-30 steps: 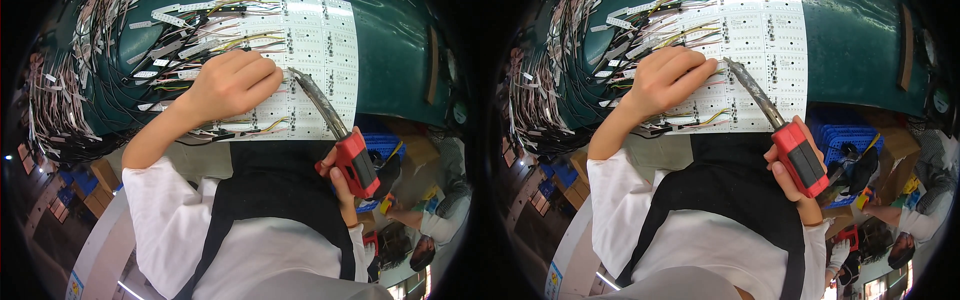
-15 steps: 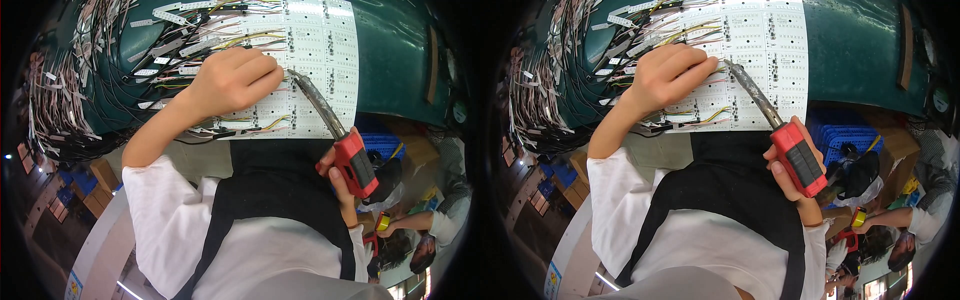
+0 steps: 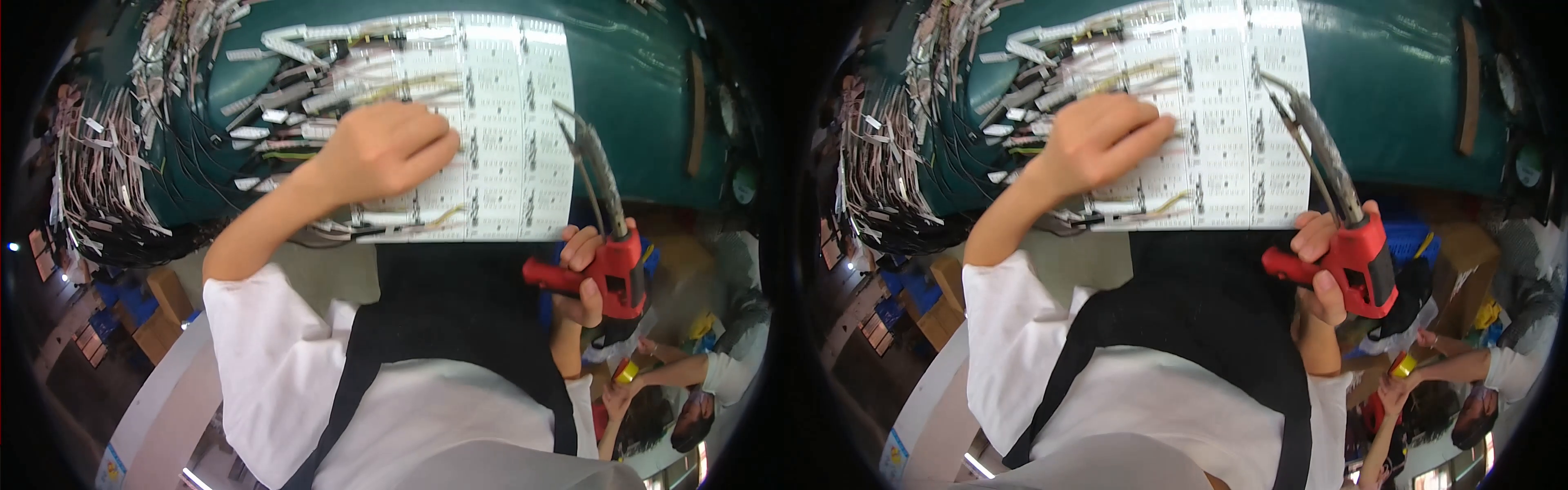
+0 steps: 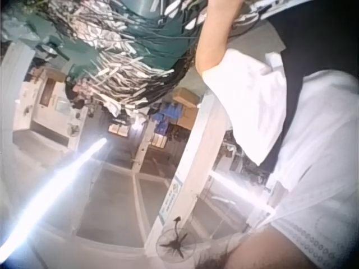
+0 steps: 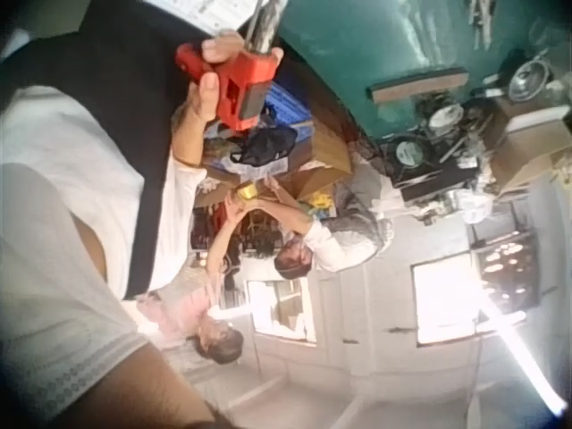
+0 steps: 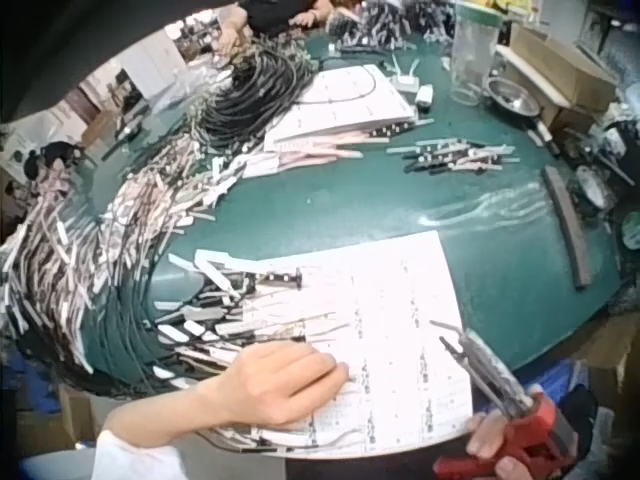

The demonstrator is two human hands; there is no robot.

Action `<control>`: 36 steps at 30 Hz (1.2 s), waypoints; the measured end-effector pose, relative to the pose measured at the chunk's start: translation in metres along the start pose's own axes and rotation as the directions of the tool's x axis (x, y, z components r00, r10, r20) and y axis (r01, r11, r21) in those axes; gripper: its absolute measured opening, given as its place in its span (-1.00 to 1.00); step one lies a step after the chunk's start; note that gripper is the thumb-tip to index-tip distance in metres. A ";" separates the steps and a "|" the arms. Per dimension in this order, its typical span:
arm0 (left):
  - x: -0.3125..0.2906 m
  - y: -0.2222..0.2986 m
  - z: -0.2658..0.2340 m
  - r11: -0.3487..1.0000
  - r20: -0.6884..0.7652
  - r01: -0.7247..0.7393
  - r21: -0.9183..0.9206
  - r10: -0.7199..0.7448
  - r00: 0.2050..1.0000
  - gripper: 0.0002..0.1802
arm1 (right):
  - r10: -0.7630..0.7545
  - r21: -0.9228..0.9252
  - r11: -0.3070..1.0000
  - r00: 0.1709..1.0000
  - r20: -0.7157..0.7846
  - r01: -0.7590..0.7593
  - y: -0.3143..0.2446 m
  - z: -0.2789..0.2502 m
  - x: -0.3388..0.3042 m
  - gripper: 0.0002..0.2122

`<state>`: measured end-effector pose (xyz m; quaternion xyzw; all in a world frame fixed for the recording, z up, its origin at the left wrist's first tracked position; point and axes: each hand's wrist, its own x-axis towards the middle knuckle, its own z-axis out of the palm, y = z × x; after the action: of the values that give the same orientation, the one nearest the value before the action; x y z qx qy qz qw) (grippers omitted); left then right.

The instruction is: The person solders wires onto LED strip boards with a soldering iron and solder.

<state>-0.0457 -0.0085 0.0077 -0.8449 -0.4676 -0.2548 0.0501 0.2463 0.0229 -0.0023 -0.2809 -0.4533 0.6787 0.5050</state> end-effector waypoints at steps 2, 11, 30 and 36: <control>0.005 -0.001 0.001 1.000 -0.003 -0.020 -0.005 0.020 1.000 -0.80 | -0.007 0.116 0.993 0.999 -0.038 0.011 0.010 -0.007 -0.002 -0.20; 0.031 -0.049 -0.014 0.945 0.216 0.160 -0.285 -0.099 0.971 -0.91 | -0.067 0.131 0.989 0.997 -0.032 0.070 0.022 0.007 0.025 -0.21; 0.113 -0.180 0.001 0.972 -0.352 0.234 -0.007 -0.221 0.909 -0.90 | -0.167 0.067 0.984 0.986 0.014 0.166 0.003 -0.007 0.011 -0.24; 0.109 -0.126 -0.039 0.893 -0.342 0.431 -0.129 -0.448 0.826 -0.89 | -0.136 0.027 0.990 0.991 0.017 0.135 -0.007 -0.003 0.007 -0.22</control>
<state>-0.1159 0.1329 0.0742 -0.6536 -0.6260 -0.4217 0.0559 0.2496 0.0308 0.0034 -0.2365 -0.4670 0.6514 0.5493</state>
